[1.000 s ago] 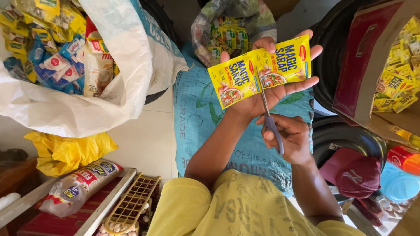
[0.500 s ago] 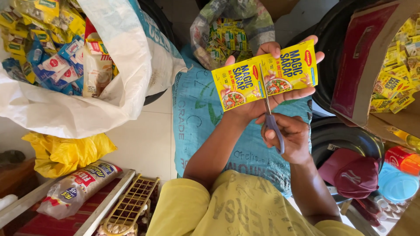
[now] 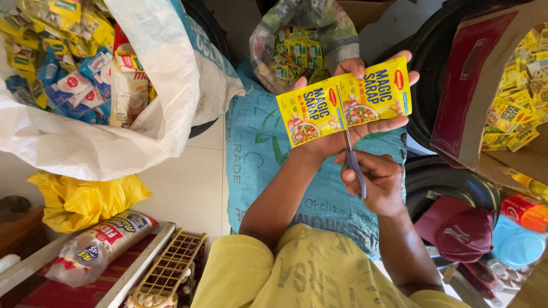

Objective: Cutting connected seasoning packets into individual sachets using scissors.

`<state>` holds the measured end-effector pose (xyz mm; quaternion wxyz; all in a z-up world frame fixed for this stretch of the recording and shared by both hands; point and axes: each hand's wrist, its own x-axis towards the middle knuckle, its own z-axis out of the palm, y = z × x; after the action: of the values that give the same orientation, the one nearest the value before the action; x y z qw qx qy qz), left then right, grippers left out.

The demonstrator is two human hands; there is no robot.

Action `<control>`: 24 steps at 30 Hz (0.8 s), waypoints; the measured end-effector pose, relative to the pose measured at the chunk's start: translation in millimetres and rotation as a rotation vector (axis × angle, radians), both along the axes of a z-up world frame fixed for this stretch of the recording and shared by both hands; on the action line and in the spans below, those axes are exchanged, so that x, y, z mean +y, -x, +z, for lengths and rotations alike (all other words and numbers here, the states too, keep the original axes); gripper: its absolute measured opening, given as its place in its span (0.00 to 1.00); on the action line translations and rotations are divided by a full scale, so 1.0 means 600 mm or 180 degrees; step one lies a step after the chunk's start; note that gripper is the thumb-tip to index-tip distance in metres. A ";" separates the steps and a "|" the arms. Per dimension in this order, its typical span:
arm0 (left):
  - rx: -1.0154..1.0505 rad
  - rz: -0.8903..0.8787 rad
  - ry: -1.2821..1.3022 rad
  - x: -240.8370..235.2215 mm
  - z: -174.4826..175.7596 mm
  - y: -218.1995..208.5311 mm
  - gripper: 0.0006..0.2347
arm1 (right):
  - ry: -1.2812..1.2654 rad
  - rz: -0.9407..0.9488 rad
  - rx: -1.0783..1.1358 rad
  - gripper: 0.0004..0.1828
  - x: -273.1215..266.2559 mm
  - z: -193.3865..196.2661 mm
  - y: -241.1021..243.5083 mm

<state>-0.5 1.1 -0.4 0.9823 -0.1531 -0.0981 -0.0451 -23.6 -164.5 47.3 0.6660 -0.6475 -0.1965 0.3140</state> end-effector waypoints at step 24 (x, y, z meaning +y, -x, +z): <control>-0.0144 -0.0220 -0.0200 -0.010 0.000 0.003 0.24 | -0.0163 0.0015 -0.0087 0.16 0.000 0.006 -0.008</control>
<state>-2.4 -4.6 -0.1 0.9820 -0.1244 -0.1135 -0.0855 -19.0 -164.7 50.8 0.6789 -0.6340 -0.2150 0.3015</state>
